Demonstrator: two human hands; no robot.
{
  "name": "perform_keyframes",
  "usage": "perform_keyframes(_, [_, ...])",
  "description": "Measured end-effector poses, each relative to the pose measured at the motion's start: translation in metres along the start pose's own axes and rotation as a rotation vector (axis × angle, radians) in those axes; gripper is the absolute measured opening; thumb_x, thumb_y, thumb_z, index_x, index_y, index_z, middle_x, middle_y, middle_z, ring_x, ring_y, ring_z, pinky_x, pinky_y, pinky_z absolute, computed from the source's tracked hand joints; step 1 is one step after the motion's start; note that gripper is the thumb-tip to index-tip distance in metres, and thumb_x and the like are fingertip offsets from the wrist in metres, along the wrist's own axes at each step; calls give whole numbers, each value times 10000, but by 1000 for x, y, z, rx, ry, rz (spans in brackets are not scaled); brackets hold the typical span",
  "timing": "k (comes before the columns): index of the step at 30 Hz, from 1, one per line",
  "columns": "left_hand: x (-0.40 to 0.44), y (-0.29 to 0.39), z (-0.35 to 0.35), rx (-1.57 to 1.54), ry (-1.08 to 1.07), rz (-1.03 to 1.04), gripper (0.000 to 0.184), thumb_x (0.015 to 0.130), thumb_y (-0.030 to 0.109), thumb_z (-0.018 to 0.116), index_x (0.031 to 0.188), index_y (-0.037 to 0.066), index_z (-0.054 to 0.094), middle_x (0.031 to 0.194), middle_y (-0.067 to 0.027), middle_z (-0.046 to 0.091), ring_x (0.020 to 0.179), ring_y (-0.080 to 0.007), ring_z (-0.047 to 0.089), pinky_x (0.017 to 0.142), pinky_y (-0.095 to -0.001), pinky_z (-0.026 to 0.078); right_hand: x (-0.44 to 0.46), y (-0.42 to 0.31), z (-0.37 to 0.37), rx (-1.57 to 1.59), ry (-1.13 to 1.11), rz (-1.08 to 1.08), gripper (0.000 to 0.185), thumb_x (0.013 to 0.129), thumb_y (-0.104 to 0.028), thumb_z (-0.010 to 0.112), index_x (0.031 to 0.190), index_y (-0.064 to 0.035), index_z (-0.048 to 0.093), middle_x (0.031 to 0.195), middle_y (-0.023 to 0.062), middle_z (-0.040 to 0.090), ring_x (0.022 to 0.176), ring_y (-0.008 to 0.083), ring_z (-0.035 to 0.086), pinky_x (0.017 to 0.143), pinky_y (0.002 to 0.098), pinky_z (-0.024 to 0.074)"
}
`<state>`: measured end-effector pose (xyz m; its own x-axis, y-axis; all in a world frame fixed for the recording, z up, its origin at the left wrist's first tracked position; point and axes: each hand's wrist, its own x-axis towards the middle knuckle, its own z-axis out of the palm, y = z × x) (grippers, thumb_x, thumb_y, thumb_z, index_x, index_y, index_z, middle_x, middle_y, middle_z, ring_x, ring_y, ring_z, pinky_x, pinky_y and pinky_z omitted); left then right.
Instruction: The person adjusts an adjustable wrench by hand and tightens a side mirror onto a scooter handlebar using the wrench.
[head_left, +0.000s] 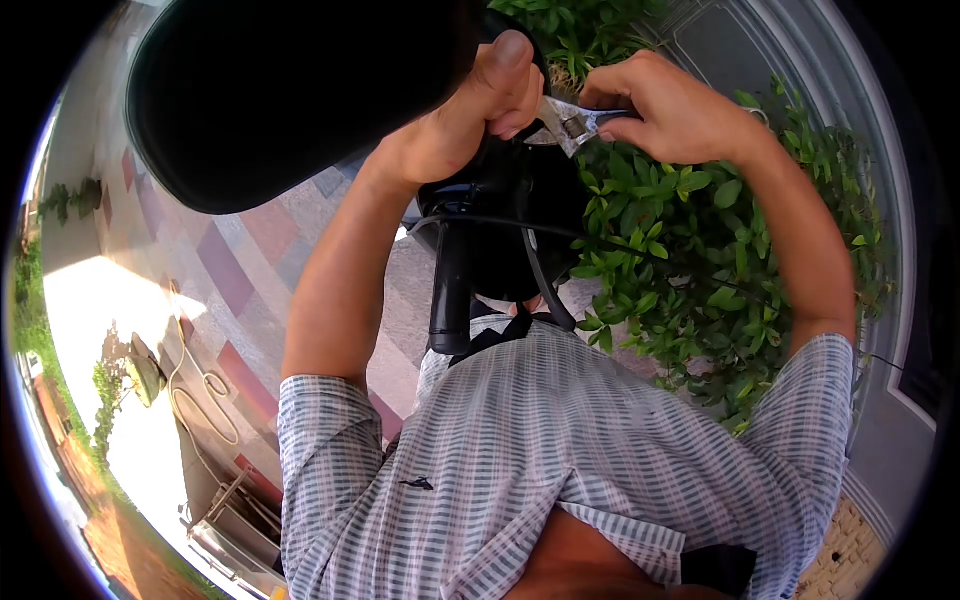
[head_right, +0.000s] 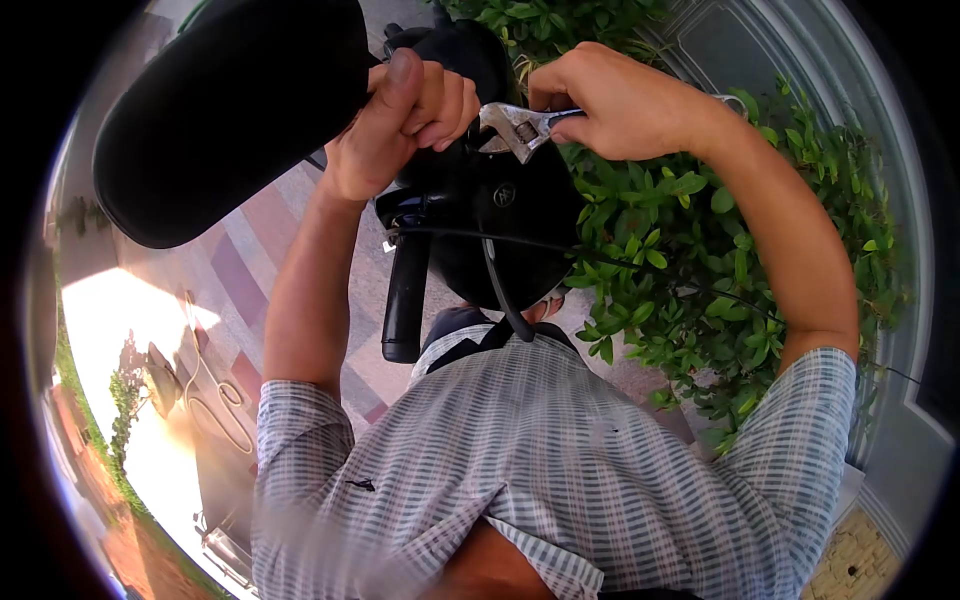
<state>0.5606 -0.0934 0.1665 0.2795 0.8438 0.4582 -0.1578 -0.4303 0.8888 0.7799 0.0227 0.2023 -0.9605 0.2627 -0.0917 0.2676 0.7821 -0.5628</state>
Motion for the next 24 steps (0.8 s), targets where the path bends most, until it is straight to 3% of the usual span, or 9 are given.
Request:
perform_keyframes(5, [1,-3,-1,-85,-15,31,573,1125,405,278,640,101,314,589,-28,363,559,-154,357,596,-308,352,6,7,-5,-69,-10,-127,231,760,15,753,953,64,638,830,182,689,767,318,674,695,421,499])
perform_keyframes(11, [1,-5,-4,-106,-3,49,565,1125,393,279,638,109,308,585,-30,372,549,-154,350,613,-322,359,16,14,-6,75,-110,-8,212,763,20,751,929,65,626,811,173,684,757,296,678,681,404,511])
perform_keyframes(14, [-1,-7,-1,-107,6,45,563,1127,386,273,639,108,309,585,-30,372,551,-154,350,613,-321,358,34,10,-19,-80,-133,-79,202,767,19,757,906,62,618,816,167,687,760,281,679,685,395,516])
perform_keyframes(18, [-2,-8,-3,-95,20,66,564,1128,390,263,644,105,314,584,-26,366,557,-151,350,609,-317,356,55,-1,-30,4,-340,9,205,768,9,765,884,53,602,776,138,653,716,264,626,668,387,493])
perform_keyframes(24, [4,12,9,-123,66,40,568,1127,403,264,648,102,322,585,-17,351,559,-146,347,605,-312,351,41,10,-13,21,-252,-14,188,790,-11,757,869,66,605,749,143,629,710,264,612,642,393,475])
